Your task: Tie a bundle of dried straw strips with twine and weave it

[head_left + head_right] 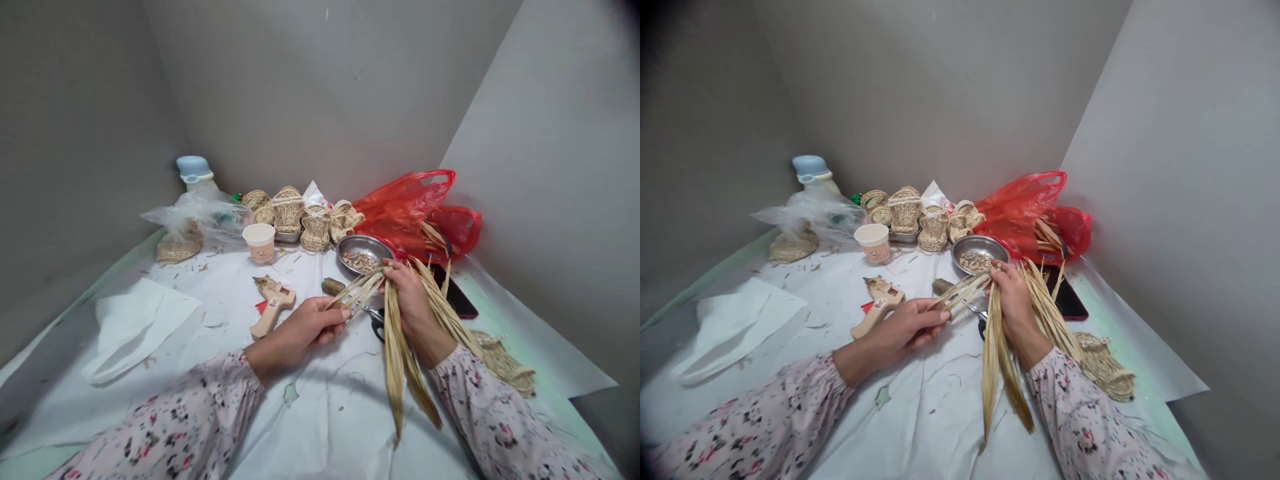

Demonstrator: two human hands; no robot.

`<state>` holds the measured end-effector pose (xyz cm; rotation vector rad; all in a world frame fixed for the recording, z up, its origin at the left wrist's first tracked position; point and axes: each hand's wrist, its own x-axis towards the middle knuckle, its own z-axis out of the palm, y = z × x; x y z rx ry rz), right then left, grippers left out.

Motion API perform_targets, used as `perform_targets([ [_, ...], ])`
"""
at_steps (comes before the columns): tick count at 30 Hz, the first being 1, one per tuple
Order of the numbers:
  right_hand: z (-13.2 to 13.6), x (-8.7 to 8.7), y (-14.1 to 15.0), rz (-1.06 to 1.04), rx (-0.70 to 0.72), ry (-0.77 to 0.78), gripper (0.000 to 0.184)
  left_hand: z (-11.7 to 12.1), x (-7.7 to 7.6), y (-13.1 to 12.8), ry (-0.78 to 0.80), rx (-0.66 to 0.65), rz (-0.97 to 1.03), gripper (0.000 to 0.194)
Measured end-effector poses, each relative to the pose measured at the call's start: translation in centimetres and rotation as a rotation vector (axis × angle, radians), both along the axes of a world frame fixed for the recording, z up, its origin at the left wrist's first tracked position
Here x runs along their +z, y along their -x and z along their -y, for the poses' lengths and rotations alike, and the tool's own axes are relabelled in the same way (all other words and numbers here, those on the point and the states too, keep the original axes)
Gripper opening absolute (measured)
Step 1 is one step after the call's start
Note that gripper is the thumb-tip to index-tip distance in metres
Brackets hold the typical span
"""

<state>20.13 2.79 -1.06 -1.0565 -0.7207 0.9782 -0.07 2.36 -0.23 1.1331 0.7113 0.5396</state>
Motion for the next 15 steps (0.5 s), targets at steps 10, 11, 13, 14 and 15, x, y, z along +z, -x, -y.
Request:
perform_targets([
  [10,-0.2,1.5,-1.9,-0.461,0.079,0.047,0.010,-0.2,-0.7,-0.2,0.035,0.074,0.012,0.022],
  [11,-0.1,1.7,-1.9,-0.491,0.129,0.044,0.010,-0.2,-0.7,-0.3,0.056,0.098,0.039,0.024],
  [13,0.3,2.0,-1.7,-0.554,0.212,0.032,0.013,-0.3,-0.8,-0.3,0.105,0.134,0.101,0.031],
  [14,0.5,2.2,-1.5,-0.576,0.241,0.034,0.015,-0.3,-0.8,-0.3,0.133,0.144,0.133,0.032],
  [15,0.7,2.2,-1.1,-0.583,0.262,0.042,0.017,-0.4,-0.9,-0.2,0.163,0.149,0.167,0.031],
])
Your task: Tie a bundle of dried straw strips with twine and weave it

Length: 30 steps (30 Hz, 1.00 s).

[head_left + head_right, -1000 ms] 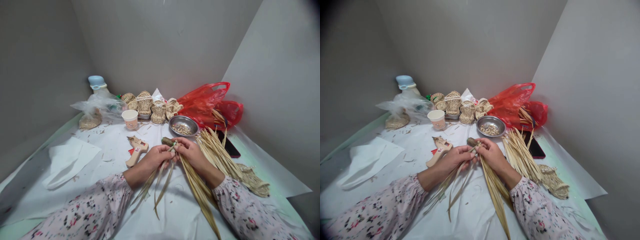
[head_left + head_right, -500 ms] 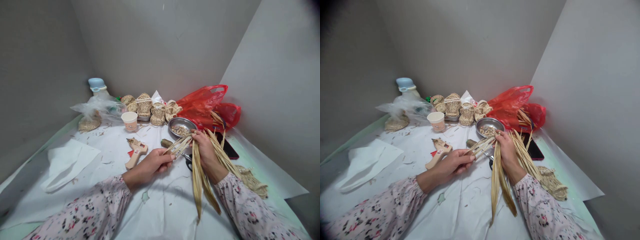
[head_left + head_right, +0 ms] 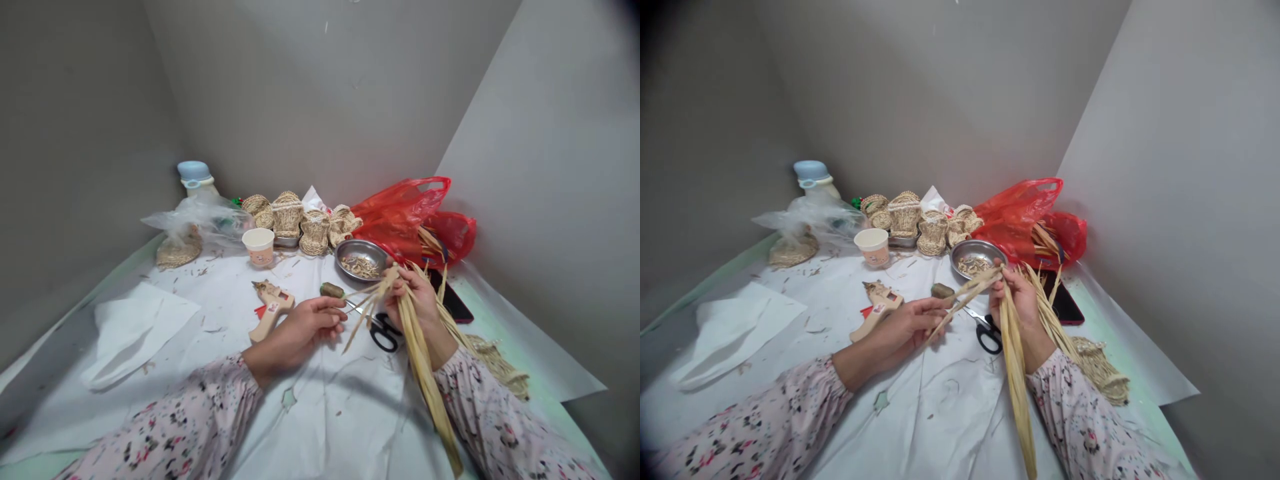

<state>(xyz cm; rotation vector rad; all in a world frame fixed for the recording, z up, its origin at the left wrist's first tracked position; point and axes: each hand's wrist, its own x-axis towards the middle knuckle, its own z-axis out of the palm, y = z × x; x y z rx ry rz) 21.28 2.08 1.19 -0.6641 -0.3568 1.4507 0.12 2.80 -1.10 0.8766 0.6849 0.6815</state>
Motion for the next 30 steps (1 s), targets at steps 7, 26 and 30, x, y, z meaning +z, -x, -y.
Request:
perform_targets([
  [7,1.8,-0.9,4.0,0.376,0.201,-0.079,0.027,-0.7,0.5,0.7,0.230,-0.014,0.252,0.038],
  [26,2.2,-1.2,4.5,0.936,0.219,-0.215,0.035,-0.3,0.1,0.0,-0.005,-0.005,0.085,0.023],
  [30,2.0,-1.5,4.7,0.931,0.228,-0.219,0.038,0.0,0.2,-0.1,-0.010,0.014,0.085,0.024],
])
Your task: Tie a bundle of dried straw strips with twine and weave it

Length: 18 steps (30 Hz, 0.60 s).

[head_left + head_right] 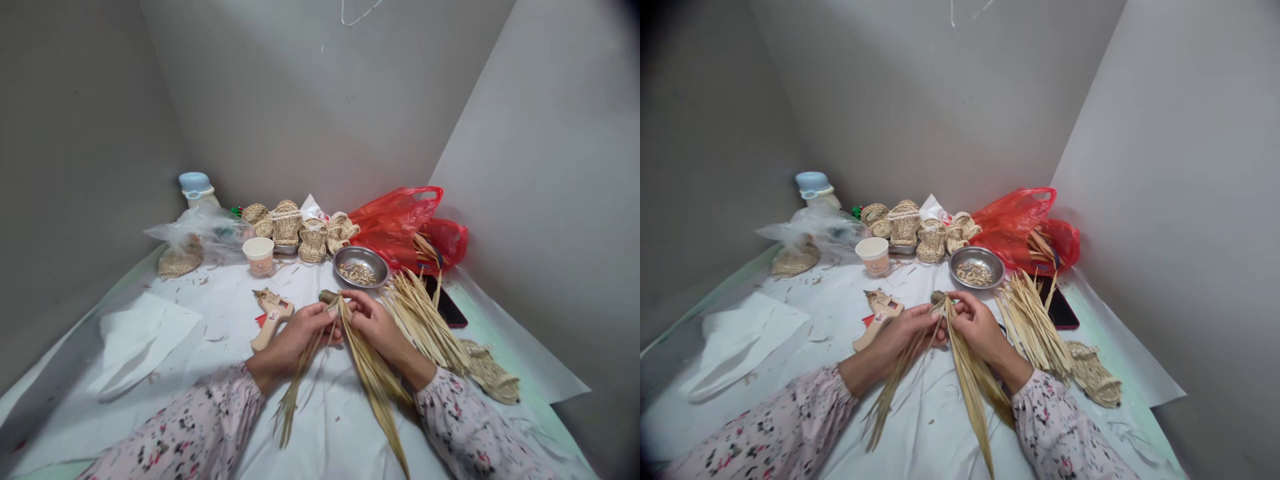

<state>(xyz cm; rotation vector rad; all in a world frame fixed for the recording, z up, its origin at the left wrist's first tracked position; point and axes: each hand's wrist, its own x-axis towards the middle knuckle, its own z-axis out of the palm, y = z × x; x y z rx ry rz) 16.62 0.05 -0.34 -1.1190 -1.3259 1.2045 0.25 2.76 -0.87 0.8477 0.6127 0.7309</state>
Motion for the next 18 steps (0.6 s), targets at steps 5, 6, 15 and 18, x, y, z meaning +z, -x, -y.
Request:
perform_targets([
  [5,0.04,-0.42,0.45,-0.040,-0.017,0.057,0.039,0.38,-0.16,-0.15,-0.162,-0.009,-0.078,0.035],
  [6,0.07,-0.43,0.42,-0.038,-0.021,0.059,0.037,0.37,-0.23,-0.17,-0.176,-0.011,-0.096,0.034],
  [15,-0.01,-0.22,-0.03,-0.107,-0.024,0.118,0.032,0.00,-0.75,-0.10,-0.187,0.020,-0.108,0.025],
  [18,-0.02,-0.31,0.09,-0.037,0.042,0.086,0.038,-0.02,-0.90,-0.15,-0.201,0.020,-0.109,0.027],
])
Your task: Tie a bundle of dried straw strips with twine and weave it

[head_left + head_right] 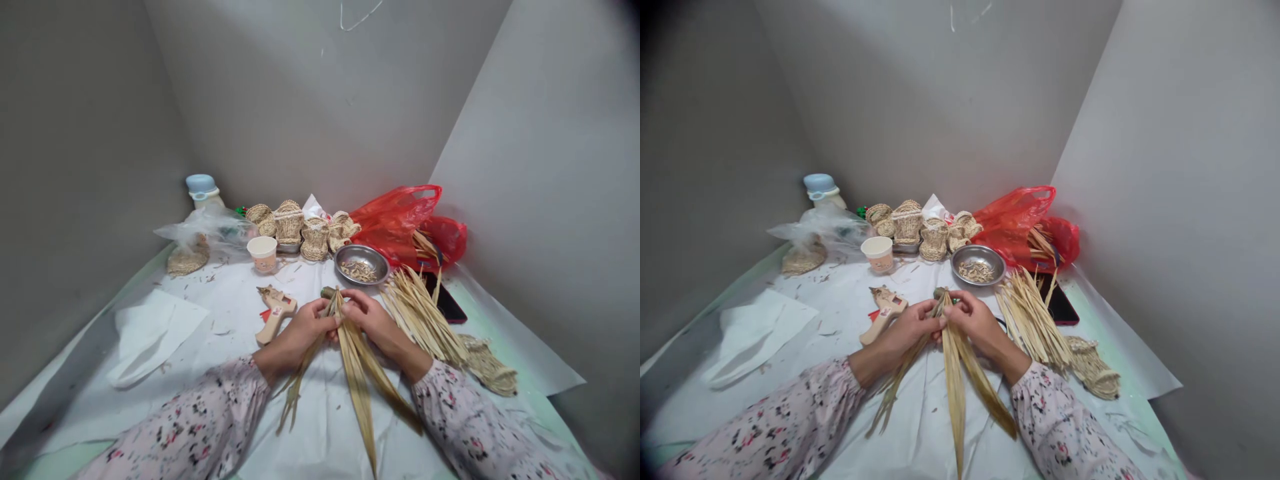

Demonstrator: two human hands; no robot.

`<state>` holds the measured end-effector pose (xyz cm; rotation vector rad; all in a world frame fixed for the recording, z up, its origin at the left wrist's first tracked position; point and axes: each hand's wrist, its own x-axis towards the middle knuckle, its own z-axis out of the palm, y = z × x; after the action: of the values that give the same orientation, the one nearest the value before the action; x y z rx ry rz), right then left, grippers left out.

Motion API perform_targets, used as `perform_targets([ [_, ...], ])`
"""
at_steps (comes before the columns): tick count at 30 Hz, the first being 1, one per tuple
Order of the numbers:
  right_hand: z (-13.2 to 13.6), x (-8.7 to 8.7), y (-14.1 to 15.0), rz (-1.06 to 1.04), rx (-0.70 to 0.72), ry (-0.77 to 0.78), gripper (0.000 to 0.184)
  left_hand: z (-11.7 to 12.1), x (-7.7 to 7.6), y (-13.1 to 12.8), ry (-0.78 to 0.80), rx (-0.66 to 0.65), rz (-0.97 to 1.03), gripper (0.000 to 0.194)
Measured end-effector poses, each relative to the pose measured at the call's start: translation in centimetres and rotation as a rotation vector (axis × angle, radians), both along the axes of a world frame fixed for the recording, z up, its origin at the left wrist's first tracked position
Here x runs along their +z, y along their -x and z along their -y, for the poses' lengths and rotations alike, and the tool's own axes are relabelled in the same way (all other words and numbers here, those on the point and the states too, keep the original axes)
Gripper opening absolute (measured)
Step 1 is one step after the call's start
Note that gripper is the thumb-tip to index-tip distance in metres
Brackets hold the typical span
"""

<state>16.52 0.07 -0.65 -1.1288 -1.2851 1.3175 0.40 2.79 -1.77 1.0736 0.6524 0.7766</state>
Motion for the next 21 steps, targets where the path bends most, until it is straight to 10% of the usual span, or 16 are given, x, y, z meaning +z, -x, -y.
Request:
perform_targets([
  [21,-0.08,0.08,-0.05,0.016,0.063,-0.036,0.023,-0.20,0.34,0.06,0.032,-0.037,-0.026,0.024],
])
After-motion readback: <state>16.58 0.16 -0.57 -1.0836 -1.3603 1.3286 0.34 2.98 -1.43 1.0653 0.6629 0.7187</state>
